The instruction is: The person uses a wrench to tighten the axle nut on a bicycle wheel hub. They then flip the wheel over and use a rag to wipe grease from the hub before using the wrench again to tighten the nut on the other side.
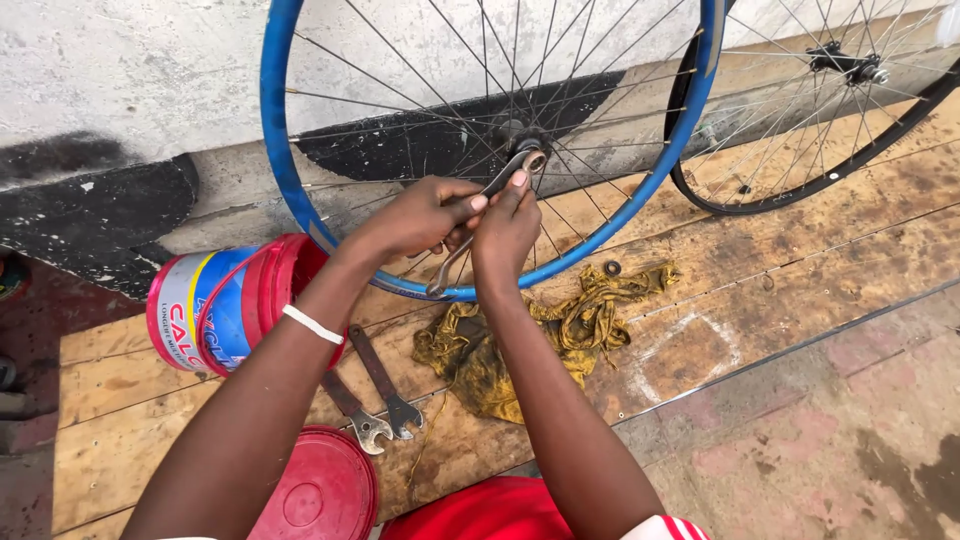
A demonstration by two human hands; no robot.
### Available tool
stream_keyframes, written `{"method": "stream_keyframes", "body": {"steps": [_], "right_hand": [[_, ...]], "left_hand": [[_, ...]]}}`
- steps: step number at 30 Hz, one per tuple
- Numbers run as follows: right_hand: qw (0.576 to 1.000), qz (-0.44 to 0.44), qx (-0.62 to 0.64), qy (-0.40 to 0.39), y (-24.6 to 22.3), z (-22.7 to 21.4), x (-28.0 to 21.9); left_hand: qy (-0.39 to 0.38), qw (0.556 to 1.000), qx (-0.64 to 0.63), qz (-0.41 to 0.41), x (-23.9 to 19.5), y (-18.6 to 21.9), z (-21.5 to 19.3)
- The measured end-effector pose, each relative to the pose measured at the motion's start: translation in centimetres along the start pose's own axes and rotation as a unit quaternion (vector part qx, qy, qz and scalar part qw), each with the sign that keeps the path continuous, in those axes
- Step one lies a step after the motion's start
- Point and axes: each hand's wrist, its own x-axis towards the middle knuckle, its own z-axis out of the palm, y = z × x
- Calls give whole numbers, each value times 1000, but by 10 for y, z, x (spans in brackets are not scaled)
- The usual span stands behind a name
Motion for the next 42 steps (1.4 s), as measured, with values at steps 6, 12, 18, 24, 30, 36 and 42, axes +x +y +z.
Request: {"method": "stream_keyframes", "body": {"steps": [6, 12, 18, 24, 30, 36, 42], "right_hand": [[997, -29, -64, -15, -1, -9, -1], [997, 49, 45, -26, 16, 7, 17], [998, -12, 19, -55, -13, -9, -4], [996, -52, 59, -35, 19, -4, 16], [990, -116, -78, -31, -6, -22, -3], [988, -130, -82, -14, -30, -20, -19], [971, -189, -139, 36, -6, -13, -6]], "left_hand": [[189, 940, 282, 37, 8, 5, 18], [197, 909, 351, 113, -9, 39, 4], [135, 957, 239, 96, -10, 33, 9], [116, 967, 227, 20, -8, 33, 16], [-54, 987, -72, -134, 3, 8, 6], [-110, 979, -122, -116, -7, 17, 4], [-75, 979, -119, -148, 6, 8, 13]]}}
